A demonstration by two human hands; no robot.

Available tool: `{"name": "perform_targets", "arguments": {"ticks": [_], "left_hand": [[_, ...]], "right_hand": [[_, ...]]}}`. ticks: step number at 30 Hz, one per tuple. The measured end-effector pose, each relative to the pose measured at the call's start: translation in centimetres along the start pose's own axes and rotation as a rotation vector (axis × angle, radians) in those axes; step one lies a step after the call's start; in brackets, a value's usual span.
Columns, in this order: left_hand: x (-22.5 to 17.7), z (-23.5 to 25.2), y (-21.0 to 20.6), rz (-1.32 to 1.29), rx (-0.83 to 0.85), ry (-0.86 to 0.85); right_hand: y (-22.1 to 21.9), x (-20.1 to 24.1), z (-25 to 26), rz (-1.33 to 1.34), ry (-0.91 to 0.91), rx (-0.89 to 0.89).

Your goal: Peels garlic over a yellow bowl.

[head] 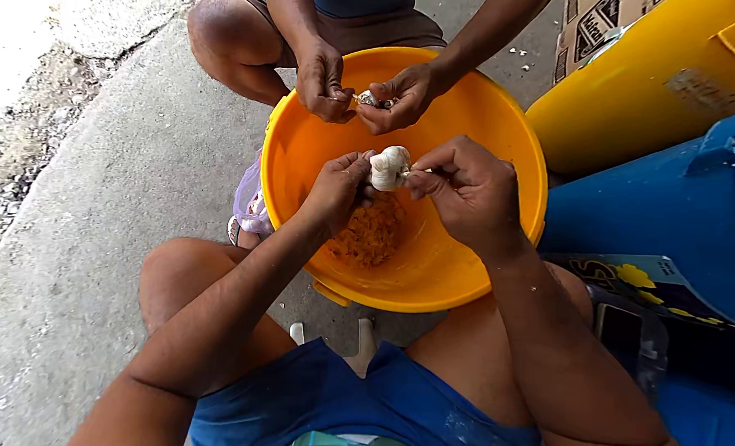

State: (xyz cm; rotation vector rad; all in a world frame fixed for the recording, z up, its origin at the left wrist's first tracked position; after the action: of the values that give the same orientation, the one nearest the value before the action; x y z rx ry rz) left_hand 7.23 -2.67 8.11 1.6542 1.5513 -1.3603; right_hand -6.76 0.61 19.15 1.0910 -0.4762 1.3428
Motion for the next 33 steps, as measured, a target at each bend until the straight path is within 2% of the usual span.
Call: {"name": "perform_targets", "arguments": {"ticks": [2,5,12,16,21,24,29,33], "left_hand": [[0.6,0.3,0.6,0.079,-0.011,0.018],[0.4,0.4,0.7,0.189,0.077,-0.040],[-0.1,-1.2,-3.7,-0.027,0.429,-0.089],[-1.2,-0.7,-3.9,-0.011,0.325,-0.174],[-2.8,-0.7,-3.6,0.116,0.200,-0.334],[-2.5,-0.2,-2.7,0.044,0.067,-0.246],[-1.5,0.1,-2.1,-0.268,0.083,-0.092],[-0.3,0.4,-1.4,-0.315,0.037,-0.054]], "right_hand": [[0.7,0.2,-0.1,-0.016,0.016,0.005],[1.1,0.3,-0.2,-0.109,0.040,0.012],[0.1,0.4,-0.6,-0.228,0.054,0.034],[-1.3,0.7,-0.6,-0.332,0.152,0.084],[-1.0,1.1,-0.3,-0.308,0.135,0.028],[-1.9,1.1,-0.4,-0.299,0.133,0.029],[-2.6,0.9,-0.4,-0.388,0.125,0.017],[-1.6,0.3,-0.2,-0.380,0.060,-0.012]]}}
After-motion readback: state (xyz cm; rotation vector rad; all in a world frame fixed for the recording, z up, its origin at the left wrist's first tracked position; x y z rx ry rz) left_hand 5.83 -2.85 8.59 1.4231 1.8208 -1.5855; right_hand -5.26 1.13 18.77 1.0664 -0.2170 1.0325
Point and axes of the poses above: each hand's wrist, its own z-axis towards the middle knuckle, its own y-axis out of the back of the hand, x = y × z, the point moved 9 cm from there along z, towards the middle knuckle, and after that the axes turned 11 degrees about z, right-handed, at the moved point
